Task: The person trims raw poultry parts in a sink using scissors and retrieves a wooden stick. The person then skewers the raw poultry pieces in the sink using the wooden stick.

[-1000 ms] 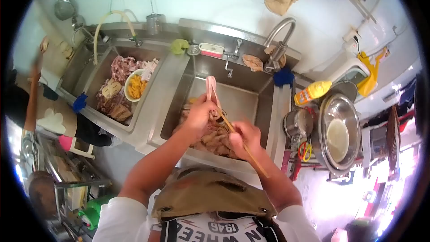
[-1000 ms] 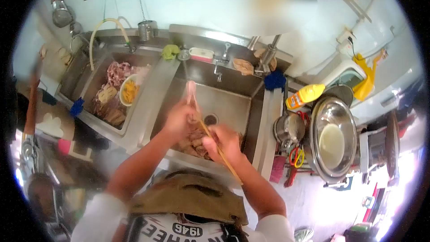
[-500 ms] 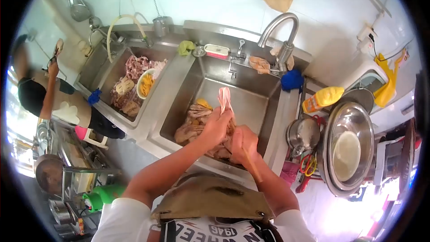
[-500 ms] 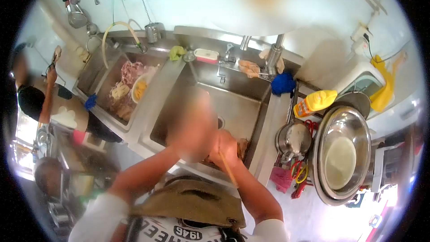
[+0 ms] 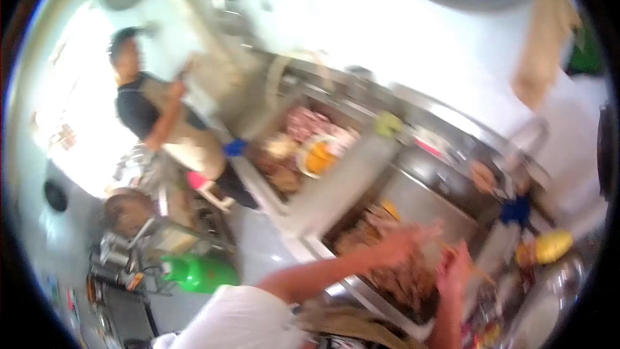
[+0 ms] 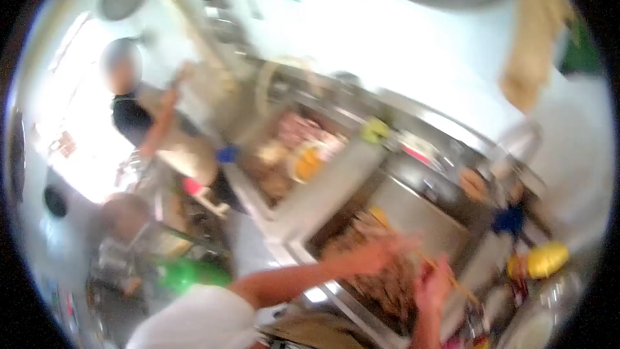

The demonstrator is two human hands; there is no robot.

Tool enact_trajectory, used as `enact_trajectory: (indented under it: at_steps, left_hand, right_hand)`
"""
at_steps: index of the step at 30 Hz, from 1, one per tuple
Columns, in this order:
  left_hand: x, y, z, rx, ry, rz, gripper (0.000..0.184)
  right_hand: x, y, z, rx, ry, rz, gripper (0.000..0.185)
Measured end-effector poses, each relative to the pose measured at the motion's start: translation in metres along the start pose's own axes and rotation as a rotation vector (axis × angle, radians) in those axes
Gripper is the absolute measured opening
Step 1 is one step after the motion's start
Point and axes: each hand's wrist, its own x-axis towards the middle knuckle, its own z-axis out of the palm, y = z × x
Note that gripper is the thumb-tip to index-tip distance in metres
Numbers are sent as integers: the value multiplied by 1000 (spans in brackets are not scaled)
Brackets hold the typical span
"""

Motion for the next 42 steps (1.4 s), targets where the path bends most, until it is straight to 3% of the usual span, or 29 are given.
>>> enact_trajectory:
  at_steps: [1,2,5,8,10,13,16,19,22,24,25,27,28,33,34,35,36,39,41,42]
  left_hand:
    - [-2,-9,4,-208,-108,-207,56]
    - [-14,-35,33,-230,-72,-352,50]
    - [-5,-32,9,-485,-105,-739,27]
    - [-1,-36,11,-802,45,-815,28]
    - [-6,-70,60,-774,128,-738,27]
    - [0,-67,38,-894,137,-698,27]
    - [-10,-105,48,-711,-50,-567,40]
    - [-24,-155,93,-562,-64,-352,34]
    - [-37,-162,79,-586,-104,-244,20]
    - [-36,-162,79,-622,-134,-297,17]
    - [-36,-160,87,-532,-147,-282,17]
    - [-38,-157,105,-235,-174,-183,17]
    - [-39,-154,108,-242,-133,-260,17]
    - [-43,-107,69,-400,3,-514,16]
    - [-46,-97,55,-440,24,-538,17]
    - [-47,-85,39,-496,26,-562,18]
    - [-44,-73,19,-602,19,-609,20]
    - [-18,-22,-5,-1181,-10,-897,27]
    - [-12,6,-10,-1379,-15,-1023,32]
    - [-9,16,-12,-1377,-31,-1044,35]
  right_hand:
    - [10,5,-6,-157,-45,-71,33]
    - [20,13,-8,-303,-84,-129,34]
    - [46,33,-24,-657,-206,-278,38]
    - [65,45,-24,-1122,-432,-519,35]
    - [64,38,-15,-1740,-569,-901,39]
    - [37,20,45,-1769,-613,-498,41]
    - [74,50,19,-1721,-651,-614,42]
    - [85,48,27,-1483,-762,-999,46]
    - [94,52,7,-1428,-656,-729,51]
    - [114,79,-29,-1396,-499,-723,50]
    - [113,81,-35,-1377,-421,-722,50]
    - [104,66,-31,-1596,-510,-544,48]
    - [95,59,-17,-1693,-554,-452,47]
    - [43,66,3,-1471,-636,-766,36]
    - [16,53,15,-1607,-690,-666,34]
    - [-4,45,20,-1375,-737,-958,16]
    - [-24,36,25,-1653,-653,-521,33]
    - [-52,15,20,-1383,-595,-768,18]
    - [-59,13,9,-1217,-531,-962,18]
    - [-67,16,2,-1286,-510,-963,18]
